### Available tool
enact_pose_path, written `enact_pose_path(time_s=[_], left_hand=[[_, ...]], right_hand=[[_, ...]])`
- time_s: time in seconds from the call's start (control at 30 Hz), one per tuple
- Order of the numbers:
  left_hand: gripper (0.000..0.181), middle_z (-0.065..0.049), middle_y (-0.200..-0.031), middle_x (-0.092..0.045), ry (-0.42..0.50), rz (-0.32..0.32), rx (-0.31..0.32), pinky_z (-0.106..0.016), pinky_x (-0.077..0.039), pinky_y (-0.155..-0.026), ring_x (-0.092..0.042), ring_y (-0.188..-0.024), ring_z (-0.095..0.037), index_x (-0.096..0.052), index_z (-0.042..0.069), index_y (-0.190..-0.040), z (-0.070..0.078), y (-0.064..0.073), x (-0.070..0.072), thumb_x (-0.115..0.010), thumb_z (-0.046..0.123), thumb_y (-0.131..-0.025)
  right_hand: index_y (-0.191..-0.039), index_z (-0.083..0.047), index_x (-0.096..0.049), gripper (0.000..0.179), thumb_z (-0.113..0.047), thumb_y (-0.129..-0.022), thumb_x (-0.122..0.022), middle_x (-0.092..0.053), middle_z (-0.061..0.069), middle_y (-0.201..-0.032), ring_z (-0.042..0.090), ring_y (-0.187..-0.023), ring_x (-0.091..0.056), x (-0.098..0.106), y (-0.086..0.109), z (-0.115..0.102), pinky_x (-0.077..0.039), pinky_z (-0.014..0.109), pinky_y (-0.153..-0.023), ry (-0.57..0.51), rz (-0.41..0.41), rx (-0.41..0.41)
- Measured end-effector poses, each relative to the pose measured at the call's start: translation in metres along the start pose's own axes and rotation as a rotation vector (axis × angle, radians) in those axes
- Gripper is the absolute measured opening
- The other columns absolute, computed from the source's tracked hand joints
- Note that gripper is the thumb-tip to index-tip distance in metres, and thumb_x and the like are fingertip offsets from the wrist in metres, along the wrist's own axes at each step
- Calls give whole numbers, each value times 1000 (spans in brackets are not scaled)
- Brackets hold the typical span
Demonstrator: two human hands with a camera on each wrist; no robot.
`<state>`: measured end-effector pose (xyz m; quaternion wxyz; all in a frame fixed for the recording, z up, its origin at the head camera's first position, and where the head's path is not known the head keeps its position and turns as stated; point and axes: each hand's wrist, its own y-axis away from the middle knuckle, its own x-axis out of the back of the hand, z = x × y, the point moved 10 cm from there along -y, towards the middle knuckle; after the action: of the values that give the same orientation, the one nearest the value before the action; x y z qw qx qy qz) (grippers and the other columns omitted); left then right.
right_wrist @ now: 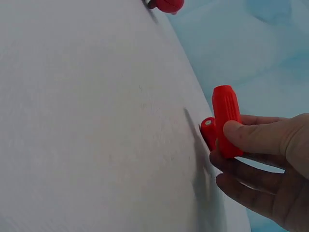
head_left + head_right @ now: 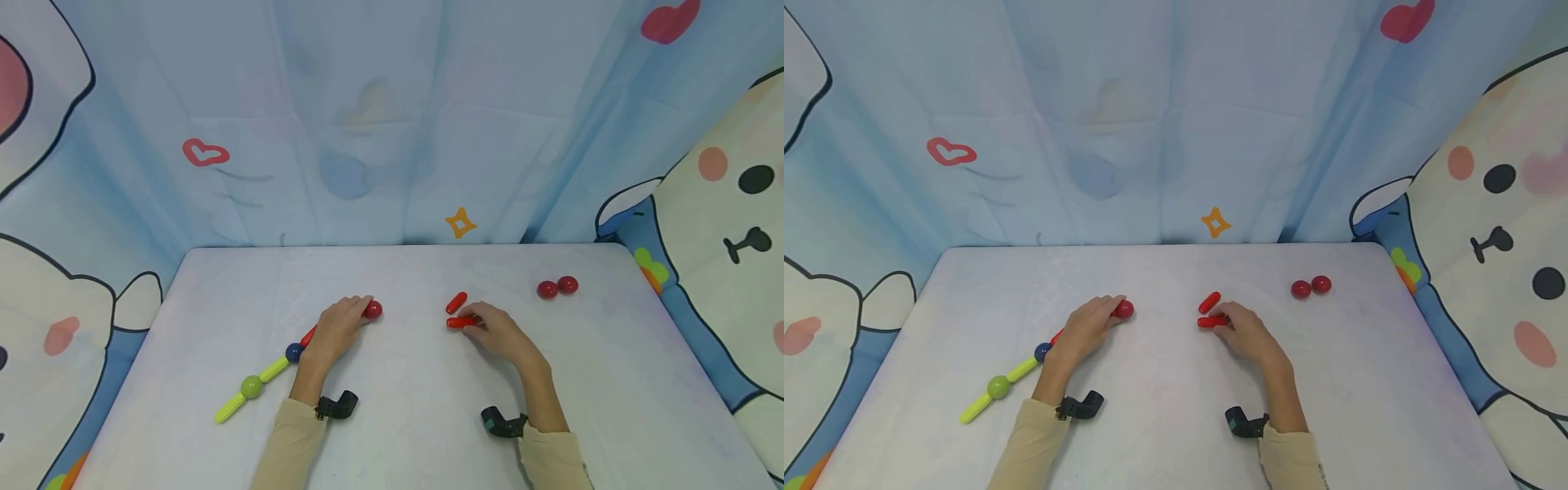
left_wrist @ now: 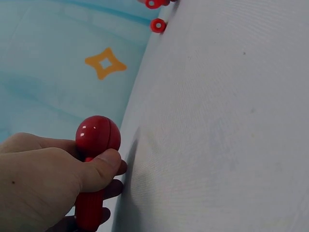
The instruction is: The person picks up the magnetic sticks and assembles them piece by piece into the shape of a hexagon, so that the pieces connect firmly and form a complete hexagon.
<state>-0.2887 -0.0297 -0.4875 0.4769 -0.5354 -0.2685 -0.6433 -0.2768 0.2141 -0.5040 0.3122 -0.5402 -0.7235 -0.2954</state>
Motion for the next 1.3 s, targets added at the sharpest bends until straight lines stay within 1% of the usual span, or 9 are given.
enact_pose_path(time_s=[0.1,0.2,0.33,0.43,0.6,0.77,0.97,1.17,1.3], left_hand=[[47,-5,-114,-70,-6,1,-6,-36,-55,-91,-65,-103,-21,-57,10,-132,0,1,-1,-71,16,-88],[47,-5,-114,-70,-12,2,-6,-35,-55,-91,-65,-103,-20,-57,11,-132,-1,1,-2,-71,17,-88],[47,-4,-114,-70,-19,-2,-3,-34,-55,-91,-65,-103,-19,-57,11,-133,-1,0,-3,-70,18,-89],[48,-5,-114,-69,-24,-10,1,-34,-55,-92,-64,-103,-19,-56,11,-134,0,-1,-3,-71,19,-89],[47,-4,-115,-69,-34,-33,6,-34,-54,-92,-64,-104,-19,-56,12,-134,1,-1,-4,-70,19,-89],[48,-5,-117,-69,-13,-56,-2,-35,-54,-94,-64,-106,-20,-56,12,-135,4,-2,-6,-70,18,-89],[48,-5,-114,-69,10,-53,-14,-35,-54,-93,-64,-105,-20,-56,11,-134,8,-1,-6,-71,17,-88],[45,-4,-113,-69,16,-58,-31,-34,-55,-91,-64,-102,-19,-56,12,-133,12,-1,-5,-69,17,-90],[45,-3,-112,-69,20,-60,-51,-34,-55,-90,-64,-101,-19,-56,13,-133,15,-1,-6,-69,17,-90]], right_hand=[[-119,-5,-61,29,-8,-90,-66,-65,13,-115,27,-104,-61,-8,-2,-13,-54,46,-92,-61,4,49],[-120,-4,-62,31,-10,-90,-67,-66,13,-114,27,-102,-62,-18,-6,-30,-55,45,-90,-100,20,90],[-120,-3,-63,32,-11,-89,-69,-68,13,-113,27,-100,-66,-27,-10,-53,-55,42,-90,-147,73,137],[-119,-4,-64,32,-11,-89,-69,-69,13,-112,27,-100,-68,-29,-10,-62,-56,41,-88,-174,118,140],[-119,-6,-65,32,-11,-88,-70,-70,12,-111,27,-98,-69,-30,-9,-64,-57,41,-87,-194,144,112],[-120,-4,-65,32,-13,-89,-70,-71,13,-110,27,-97,-69,-33,-11,-62,-57,41,-87,-175,136,104],[-118,-2,-66,32,-12,-88,-70,-71,14,-107,26,-93,-69,-38,-13,-60,-57,41,-85,-158,131,117],[-118,-3,-66,32,-15,-89,-69,-70,13,-111,25,-95,-68,-52,-14,-62,-57,40,-86,-134,101,65],[-117,-2,-66,32,-14,-88,-70,-71,13,-108,23,-91,-67,-56,-14,-66,-58,38,-83,-112,114,46]])
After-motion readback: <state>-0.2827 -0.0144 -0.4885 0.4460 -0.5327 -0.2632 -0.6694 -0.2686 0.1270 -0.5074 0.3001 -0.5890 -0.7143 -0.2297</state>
